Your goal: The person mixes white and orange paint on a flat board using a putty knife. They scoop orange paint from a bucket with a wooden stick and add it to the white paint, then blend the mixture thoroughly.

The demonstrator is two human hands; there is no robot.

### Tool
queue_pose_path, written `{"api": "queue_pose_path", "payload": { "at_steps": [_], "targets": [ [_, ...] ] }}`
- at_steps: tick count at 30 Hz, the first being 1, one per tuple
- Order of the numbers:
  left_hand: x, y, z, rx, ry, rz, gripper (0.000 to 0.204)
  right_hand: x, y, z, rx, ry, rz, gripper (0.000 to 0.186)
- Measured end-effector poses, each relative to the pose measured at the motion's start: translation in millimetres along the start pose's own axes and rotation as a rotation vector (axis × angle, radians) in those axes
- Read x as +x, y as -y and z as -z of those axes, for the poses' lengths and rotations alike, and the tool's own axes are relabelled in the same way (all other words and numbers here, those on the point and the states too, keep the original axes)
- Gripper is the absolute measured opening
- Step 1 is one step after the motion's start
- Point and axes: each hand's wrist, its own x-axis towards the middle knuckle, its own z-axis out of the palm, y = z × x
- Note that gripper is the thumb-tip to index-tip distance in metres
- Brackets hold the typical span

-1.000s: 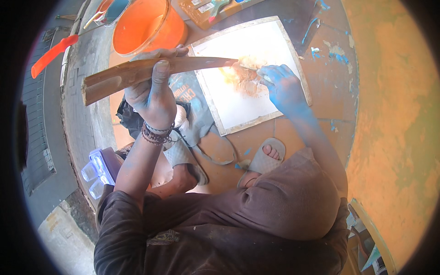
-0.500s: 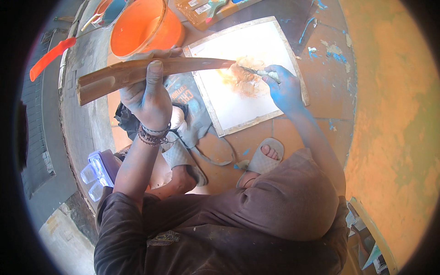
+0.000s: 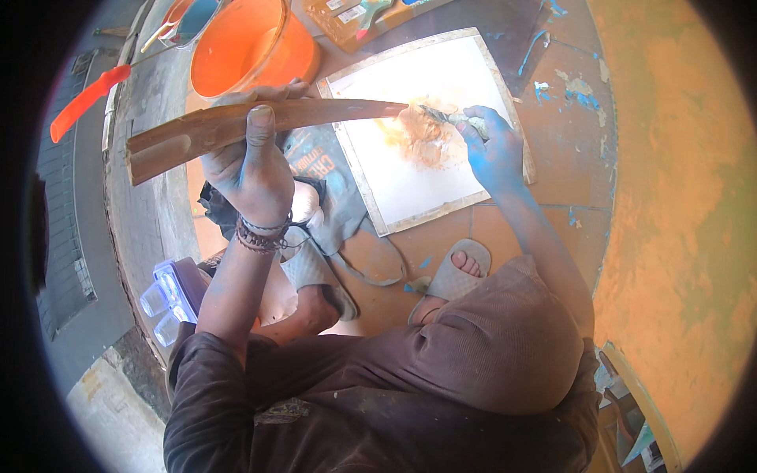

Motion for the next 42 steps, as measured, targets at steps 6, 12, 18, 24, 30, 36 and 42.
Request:
{"api": "queue_pose_path", "payload": {
  "at_steps": [6, 12, 18, 24, 30, 36, 42],
  "targets": [
    [4.6, -5.4, -4.0, 0.055, -0.052, -0.056, 0.015, -3.7, -4.5, -1.8, 0.013, 0.022, -0.015, 0.020],
    [41.5, -29.0, 9.1, 0.081, -0.026, -0.298, 0.021, 7.4, 18.0, 0.5, -0.297, 0.157, 0.545, 0.022],
    [59.5, -50.9, 12.5, 0.198, -0.039, -0.380, 0.020, 17.2, 56.5, -33.0, -0.535, 0.456, 0.821, 0.018],
    [59.9, -53.5, 23.5, 0.211, -0.051, -0.373, 0.021, 10.0, 58.0, -24.1, -0.677, 0.628, 0.841, 0.015],
    [60.9, -53.0, 22.0, 0.155, -0.072, -0.339, 0.021, 14.0, 58.2, -22.3, -0.622, 0.587, 0.779, 0.029],
    [63.8, -53.8, 21.5, 0.178, -0.049, -0.346, 0.021, 4.3, 50.9, -6.6, -0.504, 0.525, 0.687, 0.029],
    [64.9, -48.4, 20.1, 0.176, 0.013, -0.362, 0.022, 5.5, 31.6, 5.4, -0.468, 0.486, 0.628, 0.029]
  ]
}}
